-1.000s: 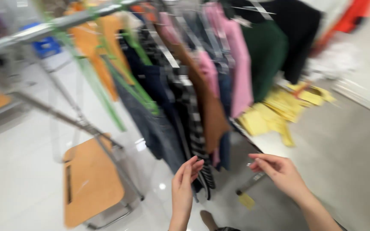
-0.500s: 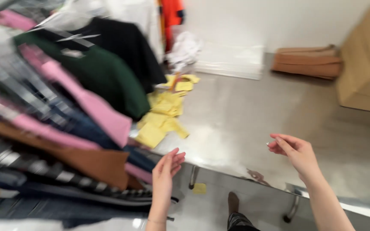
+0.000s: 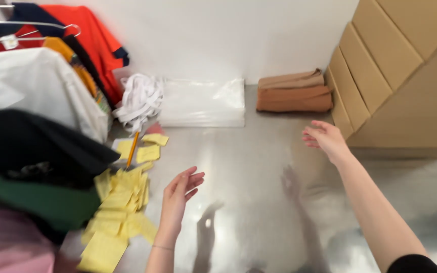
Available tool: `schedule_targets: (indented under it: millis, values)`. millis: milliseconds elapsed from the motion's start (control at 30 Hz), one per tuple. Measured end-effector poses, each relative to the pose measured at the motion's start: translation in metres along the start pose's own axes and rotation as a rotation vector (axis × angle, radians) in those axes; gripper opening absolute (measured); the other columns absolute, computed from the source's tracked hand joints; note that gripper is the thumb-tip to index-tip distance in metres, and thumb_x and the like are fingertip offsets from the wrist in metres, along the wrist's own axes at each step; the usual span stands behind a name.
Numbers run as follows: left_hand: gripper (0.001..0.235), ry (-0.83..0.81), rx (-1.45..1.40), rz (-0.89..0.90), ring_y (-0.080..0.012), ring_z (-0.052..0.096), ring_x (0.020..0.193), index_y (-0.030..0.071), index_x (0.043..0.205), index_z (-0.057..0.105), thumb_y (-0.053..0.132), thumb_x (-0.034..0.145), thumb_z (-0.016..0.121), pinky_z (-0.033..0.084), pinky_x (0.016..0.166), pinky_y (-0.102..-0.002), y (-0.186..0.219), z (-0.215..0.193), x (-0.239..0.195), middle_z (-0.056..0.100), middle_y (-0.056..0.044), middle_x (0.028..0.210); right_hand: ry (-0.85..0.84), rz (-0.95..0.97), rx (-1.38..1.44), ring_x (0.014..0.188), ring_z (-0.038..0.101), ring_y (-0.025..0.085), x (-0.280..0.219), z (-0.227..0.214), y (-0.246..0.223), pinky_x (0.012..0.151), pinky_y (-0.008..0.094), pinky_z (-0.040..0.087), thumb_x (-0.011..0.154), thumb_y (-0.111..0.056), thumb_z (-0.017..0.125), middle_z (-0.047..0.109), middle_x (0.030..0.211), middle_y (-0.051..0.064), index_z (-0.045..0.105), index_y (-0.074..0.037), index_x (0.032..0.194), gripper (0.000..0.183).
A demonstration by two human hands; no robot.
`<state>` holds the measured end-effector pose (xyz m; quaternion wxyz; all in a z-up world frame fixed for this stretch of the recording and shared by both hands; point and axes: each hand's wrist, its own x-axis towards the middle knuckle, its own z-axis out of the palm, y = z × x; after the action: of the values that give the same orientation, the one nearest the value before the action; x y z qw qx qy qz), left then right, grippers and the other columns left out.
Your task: The person hangs a pair of jeans on a green hanger and places it on a clothing rack. They then take a brown long-sleeved shirt from the rack, fold it on a metal table, and place it on a stack. Finally, they take another brown shirt from the rack, fold it on the table, and add it to the stack.
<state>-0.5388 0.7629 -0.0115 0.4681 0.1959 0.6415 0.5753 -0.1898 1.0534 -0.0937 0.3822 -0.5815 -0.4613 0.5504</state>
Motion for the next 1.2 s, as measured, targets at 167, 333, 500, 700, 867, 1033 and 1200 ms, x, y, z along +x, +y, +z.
schedule_targets:
  millis: [167, 333, 500, 700, 867, 1033, 1200]
  values:
    - [0.042, -0.001, 0.014, 0.039, -0.027, 0.075, 0.11, 0.004, 0.135, 0.069, 0.026, 0.107, 0.046, 0.055, 0.098, -0.042, 0.036, 0.044, 0.082, 0.081, -0.018, 0.119, 0.044, 0.227, 0.331, 0.114, 0.07, 0.034, 0.132, 0.021, 0.024, 0.1, 0.047, 0.062, 0.105, -0.019, 0.066, 0.065, 0.127, 0.026, 0.041, 0.007, 0.147, 0.055]
    - [0.042, 0.039, 0.037, 0.032, -0.0305, 0.075, 0.114, 0.003, 0.139, 0.067, 0.021, 0.11, 0.042, 0.054, 0.106, -0.05, 0.053, 0.068, 0.133, 0.079, -0.02, 0.119, 0.176, 0.38, 0.565, 0.132, 0.063, 0.035, 0.228, 0.016, 0.071, 0.107, 0.05, 0.06, 0.102, -0.041, 0.078, 0.05, 0.15, 0.026, 0.022, 0.002, 0.16, 0.092]
    - [0.042, 0.096, 0.01, -0.035, -0.032, 0.072, 0.116, 0.001, 0.14, 0.065, 0.019, 0.111, 0.042, 0.052, 0.107, -0.05, 0.036, 0.071, 0.161, 0.078, -0.022, 0.12, 0.249, 0.493, 0.765, 0.104, 0.061, 0.015, 0.241, 0.016, 0.056, 0.081, 0.023, 0.065, 0.087, -0.054, 0.089, 0.044, 0.126, 0.005, 0.032, -0.007, 0.145, 0.095]
    - [0.043, 0.153, -0.013, -0.132, -0.0239, 0.074, 0.11, 0.006, 0.132, 0.07, 0.03, 0.104, 0.047, 0.057, 0.097, -0.037, 0.032, 0.069, 0.139, 0.08, -0.012, 0.119, 0.242, 0.41, 0.869, 0.052, 0.028, 0.005, 0.229, 0.013, 0.08, 0.047, 0.02, 0.019, 0.092, -0.023, 0.077, 0.044, 0.081, -0.007, 0.062, -0.029, 0.114, 0.028]
    - [0.041, 0.161, -0.079, -0.061, -0.0241, 0.075, 0.104, 0.006, 0.13, 0.071, 0.03, 0.104, 0.05, 0.056, 0.09, -0.035, -0.011, 0.038, 0.131, 0.081, -0.014, 0.115, 0.121, 0.455, 0.973, 0.045, 0.024, -0.001, 0.167, 0.006, 0.119, 0.043, 0.017, 0.016, 0.09, -0.028, 0.08, 0.039, 0.069, -0.012, 0.051, -0.024, 0.09, 0.029]
    - [0.04, 0.145, -0.153, 0.007, -0.0238, 0.077, 0.097, 0.006, 0.127, 0.073, 0.031, 0.104, 0.052, 0.057, 0.082, -0.034, -0.059, 0.014, 0.078, 0.083, -0.016, 0.112, 0.062, 0.426, 0.945, 0.046, 0.02, 0.0, 0.043, 0.029, 0.122, 0.046, 0.019, 0.015, 0.091, -0.025, 0.076, 0.034, 0.061, -0.015, 0.042, -0.029, 0.078, 0.036]
    - [0.035, 0.335, -0.004, 0.122, -0.0153, 0.07, 0.119, 0.014, 0.119, 0.079, 0.032, 0.099, 0.058, 0.048, 0.106, -0.03, -0.091, -0.025, -0.009, 0.08, 0.001, 0.125, -0.196, 0.48, 0.542, 0.04, 0.007, 0.009, -0.074, 0.085, 0.107, 0.049, 0.023, 0.019, 0.09, -0.037, 0.062, 0.007, 0.043, -0.007, 0.029, -0.028, 0.063, 0.043]
